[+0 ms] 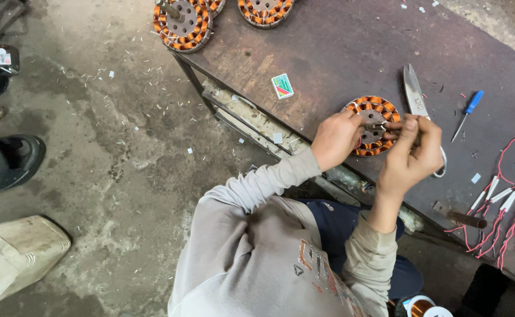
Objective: The person sits at a workbench and assembles electrical components by inserting insulated wires into slots on a circular copper-wound stator. They use shears to trim wire ends and a screwdriver to adjust connections. Several similar stators are visible on the table.
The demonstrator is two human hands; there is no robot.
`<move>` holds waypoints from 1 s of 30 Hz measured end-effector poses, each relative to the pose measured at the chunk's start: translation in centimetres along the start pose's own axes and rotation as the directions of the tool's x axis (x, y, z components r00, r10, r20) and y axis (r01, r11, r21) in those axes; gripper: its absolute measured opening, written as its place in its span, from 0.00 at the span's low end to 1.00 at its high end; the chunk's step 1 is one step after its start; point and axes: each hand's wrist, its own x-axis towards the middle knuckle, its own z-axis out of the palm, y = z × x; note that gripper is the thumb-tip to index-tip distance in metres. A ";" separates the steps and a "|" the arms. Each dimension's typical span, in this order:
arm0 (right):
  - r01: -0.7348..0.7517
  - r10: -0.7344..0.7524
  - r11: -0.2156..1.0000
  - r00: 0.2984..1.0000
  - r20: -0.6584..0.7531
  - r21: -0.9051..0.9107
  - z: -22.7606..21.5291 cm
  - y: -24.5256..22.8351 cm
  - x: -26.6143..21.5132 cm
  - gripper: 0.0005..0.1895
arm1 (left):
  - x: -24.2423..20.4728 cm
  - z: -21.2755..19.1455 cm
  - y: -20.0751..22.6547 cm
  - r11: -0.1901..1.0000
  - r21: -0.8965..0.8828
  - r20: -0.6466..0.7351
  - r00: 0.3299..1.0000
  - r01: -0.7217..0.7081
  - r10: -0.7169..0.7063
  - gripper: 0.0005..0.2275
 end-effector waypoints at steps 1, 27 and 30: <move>0.009 -0.009 1.000 1.000 0.001 -0.016 -0.2 -0.1 0.0 0.09 | 0.1 0.2 0.1 1.000 0.012 0.009 1.000 0.009 -0.009 0.06; -0.126 0.124 0.990 0.991 -0.042 -0.065 -2.1 -2.6 0.7 0.05 | 1.5 -2.1 1.1 0.983 -0.160 0.127 0.986 -0.088 0.108 0.07; -0.110 0.108 0.993 0.993 -0.051 -0.042 -2.0 -2.7 0.7 0.06 | 1.7 -1.3 1.0 0.996 -0.085 0.129 0.991 -0.027 0.038 0.05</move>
